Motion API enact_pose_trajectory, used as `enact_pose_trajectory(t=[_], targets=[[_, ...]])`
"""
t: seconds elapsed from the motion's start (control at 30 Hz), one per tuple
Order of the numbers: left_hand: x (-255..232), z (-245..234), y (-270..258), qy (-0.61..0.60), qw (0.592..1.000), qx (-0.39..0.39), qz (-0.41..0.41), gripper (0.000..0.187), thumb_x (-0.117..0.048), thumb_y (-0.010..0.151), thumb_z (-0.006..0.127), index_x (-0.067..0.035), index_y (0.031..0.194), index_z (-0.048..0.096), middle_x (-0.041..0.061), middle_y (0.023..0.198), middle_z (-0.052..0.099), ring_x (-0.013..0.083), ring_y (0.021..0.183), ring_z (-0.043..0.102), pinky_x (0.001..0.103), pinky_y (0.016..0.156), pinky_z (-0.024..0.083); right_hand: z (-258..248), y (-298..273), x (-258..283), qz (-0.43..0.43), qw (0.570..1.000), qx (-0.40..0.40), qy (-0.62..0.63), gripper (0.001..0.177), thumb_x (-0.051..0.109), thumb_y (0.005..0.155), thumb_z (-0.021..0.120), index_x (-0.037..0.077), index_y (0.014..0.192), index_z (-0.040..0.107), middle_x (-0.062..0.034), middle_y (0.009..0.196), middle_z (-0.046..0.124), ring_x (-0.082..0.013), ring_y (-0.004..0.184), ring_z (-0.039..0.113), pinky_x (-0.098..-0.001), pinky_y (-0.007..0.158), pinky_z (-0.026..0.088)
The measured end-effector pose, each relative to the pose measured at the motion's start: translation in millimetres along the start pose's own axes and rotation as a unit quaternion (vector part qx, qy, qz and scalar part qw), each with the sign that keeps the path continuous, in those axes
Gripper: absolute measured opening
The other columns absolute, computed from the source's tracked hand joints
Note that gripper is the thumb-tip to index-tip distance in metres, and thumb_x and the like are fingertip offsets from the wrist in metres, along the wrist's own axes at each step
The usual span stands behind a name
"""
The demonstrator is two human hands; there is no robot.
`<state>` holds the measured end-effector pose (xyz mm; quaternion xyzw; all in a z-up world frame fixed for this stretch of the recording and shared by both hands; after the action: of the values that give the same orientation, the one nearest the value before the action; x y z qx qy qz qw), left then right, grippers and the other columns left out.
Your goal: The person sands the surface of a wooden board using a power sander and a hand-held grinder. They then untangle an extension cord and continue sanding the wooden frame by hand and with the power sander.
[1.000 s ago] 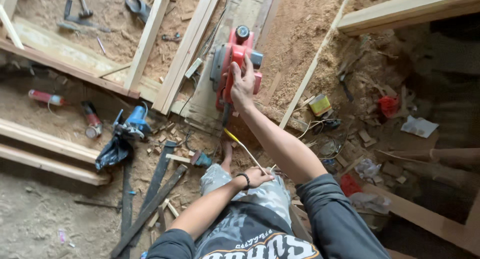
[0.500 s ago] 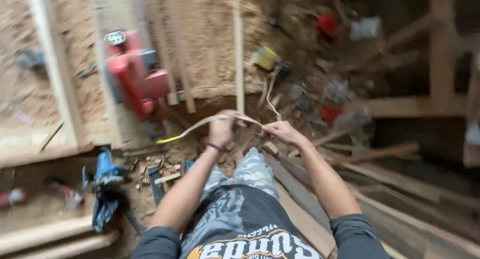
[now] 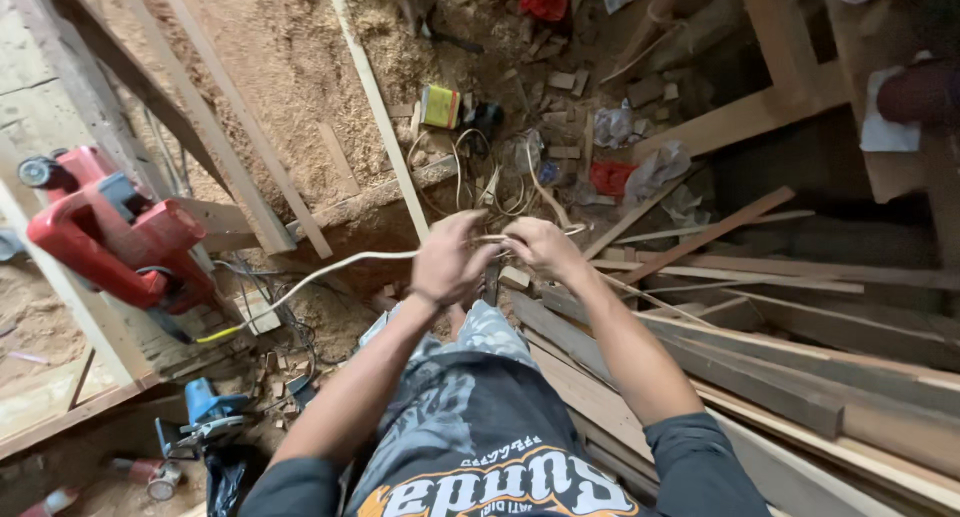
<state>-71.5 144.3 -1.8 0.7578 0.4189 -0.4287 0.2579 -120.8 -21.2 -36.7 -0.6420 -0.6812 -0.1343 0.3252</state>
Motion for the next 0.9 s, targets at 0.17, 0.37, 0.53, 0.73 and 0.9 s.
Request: enact_pose_trajectory(t=[0.17,0.37,0.53,0.73,0.9], targets=[[-7.3,32.7,23.2,0.167,0.983,0.073,0.005,0.038,-0.058,0.101,0.053,-0.027,0.080,0.058,0.000,0.071,0.069,0.0264,0.079,0.073,0.040,0.072,0.058,-51.1,10.5,-37.3,-0.009,0.999,-0.039,-0.036,0.019,0.033,0.078,0.073,0.021,0.092,0.072,-0.0068,0.082,0.074,-0.0295,0.086,0.073,-0.0422,0.077,0.058],[117.1,-176.3,42.3,0.384,0.868,0.036,-0.314,0.031,-0.040,0.100,0.051,-0.029,0.115,0.076,0.006,0.108,0.079,0.0279,0.107,0.074,0.042,0.096,0.056,-197.3,-22.1,-99.1,0.079,0.978,-0.183,-0.067,0.024,0.036,0.088,0.075,0.017,0.077,0.067,-0.0112,0.071,0.065,-0.0293,0.076,0.069,-0.0378,0.071,0.052],[10.8,-120.0,114.7,0.360,0.925,0.013,-0.122,0.041,-0.053,0.089,0.068,-0.028,0.121,0.065,0.009,0.111,0.067,0.0385,0.087,0.072,0.048,0.080,0.059,-178.3,17.7,-40.6,0.008,0.984,-0.173,-0.053,0.017,0.036,0.092,0.070,0.020,0.089,0.075,-0.0077,0.084,0.073,-0.0293,0.087,0.072,-0.0394,0.077,0.057],[-82.6,5.0,124.9,0.172,0.961,0.139,0.167,0.037,-0.050,0.103,0.044,-0.027,0.130,0.051,0.014,0.094,0.067,0.0396,0.094,0.070,0.053,0.086,0.055,-165.4,58.2,-5.3,-0.063,0.978,-0.158,-0.118,0.012,0.036,0.083,0.070,0.025,0.088,0.071,-0.0024,0.078,0.070,-0.0258,0.084,0.072,-0.0401,0.074,0.057],[7.8,-100.1,128.7,0.274,0.948,0.154,0.052,0.031,-0.040,0.106,0.040,-0.024,0.122,0.060,0.015,0.102,0.073,0.0380,0.098,0.072,0.052,0.087,0.057,-233.9,5.5,-72.7,0.061,0.969,-0.207,-0.118,0.009,0.036,0.079,0.074,0.029,0.084,0.073,0.0011,0.072,0.068,-0.0222,0.078,0.072,-0.0340,0.073,0.056]])
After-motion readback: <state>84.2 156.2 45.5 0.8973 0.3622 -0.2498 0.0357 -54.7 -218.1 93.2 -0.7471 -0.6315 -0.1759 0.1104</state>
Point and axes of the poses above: each hand's wrist, its own y-axis towards the middle knuckle, its own z-axis out of the palm, x = y × z, the point moved 10 cm from there along y, towards the middle knuckle
